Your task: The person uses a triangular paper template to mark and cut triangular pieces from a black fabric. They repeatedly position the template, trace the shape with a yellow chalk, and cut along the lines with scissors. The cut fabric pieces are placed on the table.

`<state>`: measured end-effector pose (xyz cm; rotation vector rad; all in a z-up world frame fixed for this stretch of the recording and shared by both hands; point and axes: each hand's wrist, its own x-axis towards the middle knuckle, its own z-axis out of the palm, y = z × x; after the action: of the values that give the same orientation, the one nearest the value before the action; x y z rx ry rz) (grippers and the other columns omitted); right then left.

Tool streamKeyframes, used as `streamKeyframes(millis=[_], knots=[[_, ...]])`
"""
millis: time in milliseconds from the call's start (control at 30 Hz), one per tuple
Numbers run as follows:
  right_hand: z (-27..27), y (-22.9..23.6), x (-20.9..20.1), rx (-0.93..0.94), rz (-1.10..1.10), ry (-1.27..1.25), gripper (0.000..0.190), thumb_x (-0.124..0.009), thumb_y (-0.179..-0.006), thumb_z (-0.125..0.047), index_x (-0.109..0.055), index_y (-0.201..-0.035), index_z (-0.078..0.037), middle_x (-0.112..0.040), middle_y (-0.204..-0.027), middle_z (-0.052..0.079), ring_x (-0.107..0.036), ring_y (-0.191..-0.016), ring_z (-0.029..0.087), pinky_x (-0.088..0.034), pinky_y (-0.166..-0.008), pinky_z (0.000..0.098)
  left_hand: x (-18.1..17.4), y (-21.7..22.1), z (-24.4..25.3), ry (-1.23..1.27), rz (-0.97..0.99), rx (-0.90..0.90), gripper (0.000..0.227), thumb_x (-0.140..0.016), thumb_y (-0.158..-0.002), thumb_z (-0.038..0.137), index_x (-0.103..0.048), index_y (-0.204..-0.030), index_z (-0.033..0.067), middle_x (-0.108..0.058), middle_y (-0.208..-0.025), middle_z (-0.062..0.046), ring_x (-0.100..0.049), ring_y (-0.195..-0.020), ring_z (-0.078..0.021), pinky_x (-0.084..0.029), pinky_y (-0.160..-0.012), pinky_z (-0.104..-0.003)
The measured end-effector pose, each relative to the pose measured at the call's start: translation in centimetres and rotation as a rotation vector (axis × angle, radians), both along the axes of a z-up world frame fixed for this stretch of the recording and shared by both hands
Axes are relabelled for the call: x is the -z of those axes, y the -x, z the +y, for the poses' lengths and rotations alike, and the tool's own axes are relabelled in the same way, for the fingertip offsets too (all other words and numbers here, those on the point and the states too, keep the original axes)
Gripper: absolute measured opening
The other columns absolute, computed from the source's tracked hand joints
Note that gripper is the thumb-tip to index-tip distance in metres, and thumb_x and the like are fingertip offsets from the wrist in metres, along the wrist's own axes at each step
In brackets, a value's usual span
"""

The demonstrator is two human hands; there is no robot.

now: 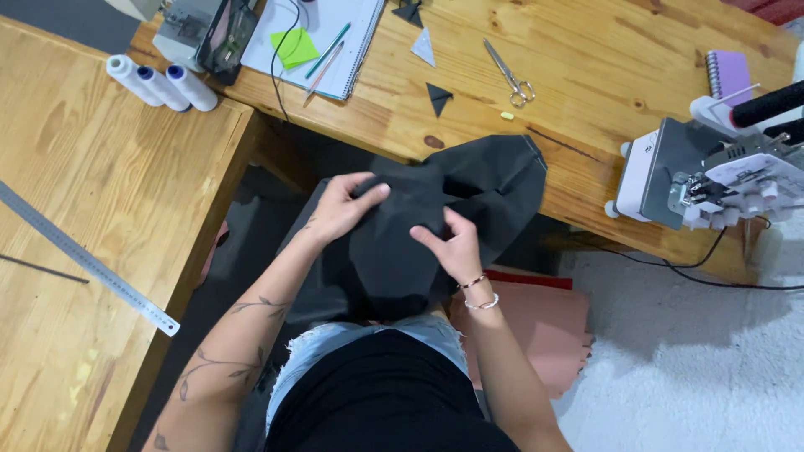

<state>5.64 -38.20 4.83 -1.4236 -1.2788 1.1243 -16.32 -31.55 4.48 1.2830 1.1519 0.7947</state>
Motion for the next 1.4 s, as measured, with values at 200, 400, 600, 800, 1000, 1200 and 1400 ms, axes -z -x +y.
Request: streamKeyframes(millis=[200, 400, 600, 800, 1000, 1200, 1400], knots=[[-0.8, 1.0, 1.3, 0.032, -0.035, 0.100, 0.022, -0.070, -0.099, -0.027, -0.077, -0.096, -0.007, -0.075, -0.078, 0.006, -0.059, -0.082, 0.008, -0.055, -0.074, 0.0317, 0.3, 0.3, 1.1, 0.143, -0.145, -0.175, 0.015, -0.077, -0.089, 0.024, -0.072, -0.076, 0.0177, -0.062, -0.058, 0.001, -0.061, -0.054, -0.0064, -0.047, -0.045, -0.017], [-0.2, -3.5, 16.5, 0.035, 0.020, 0.123, 0.040, -0.055, -0.108, -0.031, -0.067, -0.124, 0.003, -0.074, -0.108, 0.018, -0.060, -0.105, 0.016, -0.053, -0.093, 0.0392, 1.0, -0.1, 1.8, 0.123, -0.216, -0.208, 0.007, -0.077, -0.089, 0.017, -0.074, -0.084, 0.0127, -0.063, -0.060, -0.004, -0.066, -0.055, -0.0115, -0.053, -0.046, -0.020], [1.5, -4.5, 12.7, 0.059, -0.159, 0.114, 0.044, -0.060, -0.106, -0.034, -0.067, -0.125, 0.004, -0.070, -0.115, 0.026, -0.062, -0.117, 0.030, -0.050, -0.098, 0.0452, 1.1, -1.4, 3.4, 0.158, -0.290, -0.281, 0.005, -0.077, -0.085, 0.013, -0.074, -0.086, 0.0098, -0.061, -0.060, -0.003, -0.065, -0.054, -0.0112, -0.054, -0.047, -0.019], [6.0, -5.1, 5.5, 0.023, -0.562, -0.333, 0.031, -0.055, -0.107, -0.028, -0.069, -0.097, -0.002, -0.068, -0.111, 0.013, -0.062, -0.113, 0.033, -0.047, -0.100, 0.0416, 2.3, -3.6, 7.1, 0.188, -0.349, -0.332, 0.009, -0.080, -0.082, 0.010, -0.074, -0.087, 0.0061, -0.063, -0.059, -0.005, -0.067, -0.052, -0.0130, -0.055, -0.045, -0.020], [12.7, -7.5, 7.9, -0.067, -0.882, -0.406, 0.034, -0.050, -0.109, -0.032, -0.064, -0.099, -0.003, -0.071, -0.102, 0.016, -0.060, -0.122, 0.030, -0.038, -0.106, 0.0441, 9.0, -5.5, 13.8, 0.226, -0.308, -0.361, 0.013, -0.083, -0.081, 0.013, -0.075, -0.090, 0.0081, -0.064, -0.063, -0.006, -0.068, -0.054, -0.0139, -0.056, -0.045, -0.022], [17.5, -10.9, 11.0, -0.264, -0.842, 0.414, 0.045, -0.023, -0.106, -0.056, -0.045, -0.115, -0.017, -0.071, -0.094, 0.029, -0.068, -0.099, 0.050, -0.052, -0.088, 0.0597, 15.5, -9.1, 19.8, 0.194, -0.005, -0.320, 0.022, -0.084, -0.082, 0.024, -0.078, -0.101, 0.0146, -0.069, -0.079, -0.003, -0.062, -0.070, -0.0094, -0.047, -0.058, -0.020], [21.7, -14.1, 15.9, -0.227, -0.639, 0.532, 0.046, -0.046, -0.101, -0.059, -0.059, -0.095, -0.016, -0.072, -0.089, 0.022, -0.068, -0.102, 0.046, -0.054, -0.083, 0.0539, 19.5, -10.1, 23.9, 0.201, 0.160, -0.344, 0.029, -0.087, -0.078, 0.026, -0.079, -0.105, 0.0193, -0.073, -0.087, -0.005, -0.066, -0.077, -0.0136, -0.050, -0.064, -0.026]])
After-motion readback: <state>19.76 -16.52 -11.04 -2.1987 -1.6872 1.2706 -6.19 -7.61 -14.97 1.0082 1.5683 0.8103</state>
